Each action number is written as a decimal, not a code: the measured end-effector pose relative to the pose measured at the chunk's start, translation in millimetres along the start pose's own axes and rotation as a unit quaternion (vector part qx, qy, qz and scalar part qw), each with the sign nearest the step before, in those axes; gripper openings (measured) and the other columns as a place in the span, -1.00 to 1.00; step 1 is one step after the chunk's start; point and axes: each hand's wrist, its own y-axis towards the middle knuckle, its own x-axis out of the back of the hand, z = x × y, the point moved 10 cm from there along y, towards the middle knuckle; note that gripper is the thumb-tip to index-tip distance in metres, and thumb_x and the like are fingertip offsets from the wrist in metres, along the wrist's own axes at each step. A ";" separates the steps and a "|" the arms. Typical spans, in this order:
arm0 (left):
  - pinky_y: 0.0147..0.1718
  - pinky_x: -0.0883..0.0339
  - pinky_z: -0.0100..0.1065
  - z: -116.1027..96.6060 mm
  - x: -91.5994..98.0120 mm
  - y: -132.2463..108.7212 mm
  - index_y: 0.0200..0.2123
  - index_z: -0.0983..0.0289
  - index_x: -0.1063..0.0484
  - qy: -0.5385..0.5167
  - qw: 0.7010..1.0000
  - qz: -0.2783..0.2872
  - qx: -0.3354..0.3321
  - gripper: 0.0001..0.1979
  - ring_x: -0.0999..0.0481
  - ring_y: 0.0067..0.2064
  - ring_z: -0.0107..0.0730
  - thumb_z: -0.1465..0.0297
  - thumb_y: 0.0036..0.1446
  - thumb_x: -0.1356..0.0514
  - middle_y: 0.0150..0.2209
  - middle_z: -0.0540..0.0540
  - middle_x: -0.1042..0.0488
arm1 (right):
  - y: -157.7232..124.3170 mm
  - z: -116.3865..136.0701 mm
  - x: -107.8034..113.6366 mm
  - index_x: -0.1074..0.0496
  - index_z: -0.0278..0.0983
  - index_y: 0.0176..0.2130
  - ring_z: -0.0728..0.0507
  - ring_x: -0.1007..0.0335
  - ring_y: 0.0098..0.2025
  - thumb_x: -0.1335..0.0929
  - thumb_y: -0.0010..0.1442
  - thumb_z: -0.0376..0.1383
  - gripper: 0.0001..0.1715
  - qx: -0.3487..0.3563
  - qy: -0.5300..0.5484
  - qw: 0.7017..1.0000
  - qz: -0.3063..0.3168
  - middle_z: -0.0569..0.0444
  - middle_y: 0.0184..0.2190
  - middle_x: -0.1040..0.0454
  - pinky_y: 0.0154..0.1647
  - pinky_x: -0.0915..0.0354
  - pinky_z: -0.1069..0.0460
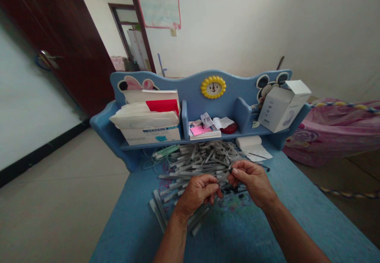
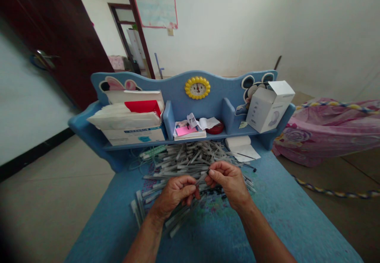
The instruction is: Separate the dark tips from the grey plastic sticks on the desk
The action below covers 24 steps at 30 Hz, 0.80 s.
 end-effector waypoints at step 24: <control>-0.68 0.03 -0.55 7.5 -2.0 -0.8 -0.38 0.34 -0.35 0.008 0.999 0.023 0.031 -0.79 -0.21 -0.68 -0.65 0.27 0.04 -0.15 -0.55 0.02 -0.48 | -1.7 -14.3 2.7 -0.39 -0.32 -0.42 0.01 -0.33 -0.57 -0.43 0.00 -0.23 -0.80 0.009 0.000 1.000 -0.016 0.10 -0.60 -0.47 -0.55 -0.23 0.12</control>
